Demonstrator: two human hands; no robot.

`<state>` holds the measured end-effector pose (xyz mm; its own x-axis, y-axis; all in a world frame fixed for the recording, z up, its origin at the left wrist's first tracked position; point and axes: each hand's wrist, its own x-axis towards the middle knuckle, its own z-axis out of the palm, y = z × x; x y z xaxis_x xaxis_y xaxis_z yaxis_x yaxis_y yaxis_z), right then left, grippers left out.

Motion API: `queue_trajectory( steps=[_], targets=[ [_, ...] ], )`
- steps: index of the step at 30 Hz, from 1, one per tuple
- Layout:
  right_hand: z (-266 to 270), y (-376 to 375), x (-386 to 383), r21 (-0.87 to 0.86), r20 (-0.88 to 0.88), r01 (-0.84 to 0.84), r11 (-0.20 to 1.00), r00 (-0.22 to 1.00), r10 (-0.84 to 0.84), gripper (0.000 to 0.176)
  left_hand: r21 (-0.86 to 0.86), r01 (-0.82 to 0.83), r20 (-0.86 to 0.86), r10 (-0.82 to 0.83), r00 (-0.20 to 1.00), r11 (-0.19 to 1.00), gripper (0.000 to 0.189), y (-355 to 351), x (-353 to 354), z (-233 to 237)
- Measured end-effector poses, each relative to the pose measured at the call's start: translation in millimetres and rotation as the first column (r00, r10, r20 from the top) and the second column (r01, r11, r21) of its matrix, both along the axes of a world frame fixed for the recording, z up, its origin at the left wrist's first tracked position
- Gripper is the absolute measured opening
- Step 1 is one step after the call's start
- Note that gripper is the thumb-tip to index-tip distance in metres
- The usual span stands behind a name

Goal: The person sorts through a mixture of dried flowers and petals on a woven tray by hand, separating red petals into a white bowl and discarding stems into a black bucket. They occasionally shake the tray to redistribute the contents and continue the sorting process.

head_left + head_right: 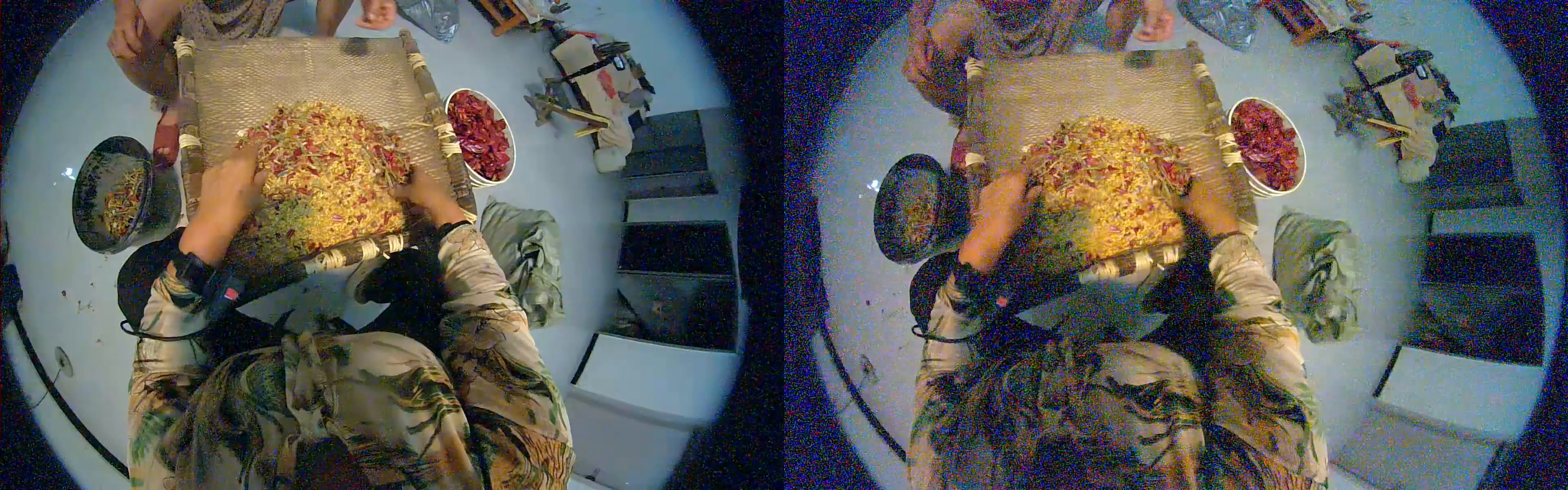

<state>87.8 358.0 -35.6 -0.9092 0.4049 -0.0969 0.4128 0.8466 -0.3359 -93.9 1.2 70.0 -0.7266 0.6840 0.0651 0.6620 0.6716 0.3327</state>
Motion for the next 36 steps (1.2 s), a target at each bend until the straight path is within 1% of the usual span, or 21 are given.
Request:
queue_trajectory(
  steps=[1, 2, 4, 5, 7, 9, 11, 13, 15, 16, 18, 19, 21, 22, 24, 25, 27, 30, 31, 33, 36],
  targets=[
    [3, 3, -6, -0.014, -0.031, -0.013, 1.000, 0.999, 0.012, 0.080, 0.016, 0.016, -0.019, -0.016, 1.000, 1.000, 0.022, 0, 0, -1],
    [6, 5, -12, -0.027, -0.062, -0.027, 0.999, 0.998, 0.025, 0.075, 0.029, 0.020, 0.001, -0.020, 1.000, 0.999, 0.022, 1, 0, 0],
    [34, -11, -31, -0.056, 0.044, 0.073, 0.996, 0.997, -0.070, 0.069, 0.053, 0.027, 0.040, -0.029, 0.999, 0.998, 0.022, 2, 0, 1],
    [64, -33, -45, -0.056, 0.179, 0.188, 0.981, 0.968, -0.175, 0.067, 0.044, 0.040, 0.036, -0.042, 0.998, 0.998, 0.022, 2, 1, 2],
    [72, -36, -58, -0.114, 0.275, 0.240, 0.964, 0.940, -0.201, 0.066, 0.021, 0.065, 0.026, -0.066, 0.998, 0.998, 0.021, 0, 0, 6],
    [41, -10, -69, -0.252, 0.195, 0.110, 0.962, 0.979, -0.061, 0.068, 0.029, 0.031, 0.039, -0.032, 0.999, 0.999, 0.022, 1, 1, 11],
    [7, 14, -83, -0.099, 0.157, 0.028, 0.995, 0.988, -0.012, 0.070, 0.010, 0.001, 0.056, -0.001, 0.998, 1.000, 0.022, 1, 0, 16],
    [14, 7, -95, -0.086, 0.171, 0.031, 0.996, 0.985, -0.016, 0.073, -0.041, -0.023, 0.076, 0.026, 0.997, 0.999, 0.024, 0, -2, 22],
    [34, -8, -110, -0.203, 0.234, 0.120, 0.972, 0.970, -0.071, 0.077, -0.007, -0.025, 0.077, 0.025, 0.997, 1.000, 0.024, -2, -3, 22],
    [39, -10, -116, -0.258, 0.215, 0.063, 0.964, 0.977, -0.006, 0.078, 0.010, -0.027, 0.079, 0.026, 0.997, 1.000, 0.025, -3, -4, 21],
    [47, -12, -129, -0.365, 0.167, -0.055, 0.930, 0.978, 0.123, 0.081, 0.105, -0.022, 0.057, 0.016, 0.998, 0.994, 0.024, -6, -4, 25],
    [49, -15, -137, -0.314, 0.182, -0.077, 0.946, 0.973, 0.139, 0.080, 0.150, -0.019, 0.046, 0.013, 0.999, 0.989, 0.023, -8, -4, 27],
    [47, -22, -154, -0.213, 0.210, -0.125, 0.969, 0.963, 0.170, 0.078, 0.090, -0.071, 0.060, 0.065, 0.996, 0.993, 0.023, -13, -10, 31],
    [43, -24, -164, -0.216, 0.242, -0.135, 0.967, 0.952, 0.187, 0.077, 0.060, -0.097, 0.065, 0.093, 0.994, 0.993, 0.023, -15, -13, 34],
    [35, -27, -184, -0.219, 0.306, -0.155, 0.963, 0.927, 0.219, 0.074, 0.082, -0.136, 0.080, 0.130, 0.988, 0.987, 0.023, -21, -19, 41],
    [28, -30, -193, -0.178, 0.274, -0.197, 0.964, 0.931, 0.241, 0.073, 0.094, -0.157, 0.088, 0.149, 0.985, 0.983, 0.023, -24, -21, 42],
    [19, -42, -207, -0.094, 0.210, -0.273, 0.957, 0.935, 0.287, 0.069, 0.178, -0.161, 0.031, 0.158, 0.987, 0.971, 0.023, -29, -24, 43],
    [14, -77, -226, 0.009, 0.212, -0.391, 0.920, 0.900, 0.380, 0.066, 0.303, -0.152, -0.038, 0.171, 0.984, 0.941, 0.022, -38, -30, 40],
    [20, -92, -230, -0.019, 0.211, -0.405, 0.914, 0.892, 0.400, 0.065, 0.346, -0.146, -0.060, 0.177, 0.982, 0.927, 0.021, -40, -32, 38],
    [35, -121, -232, -0.075, 0.210, -0.433, 0.898, 0.874, 0.439, 0.063, 0.333, -0.161, -0.072, 0.195, 0.978, 0.929, 0.020, -43, -37, 32],
    [45, -156, -223, -0.107, 0.178, -0.467, 0.878, 0.860, 0.479, 0.068, 0.329, -0.179, -0.057, 0.208, 0.976, 0.927, 0.019, -49, -40, 34]
  ],
)
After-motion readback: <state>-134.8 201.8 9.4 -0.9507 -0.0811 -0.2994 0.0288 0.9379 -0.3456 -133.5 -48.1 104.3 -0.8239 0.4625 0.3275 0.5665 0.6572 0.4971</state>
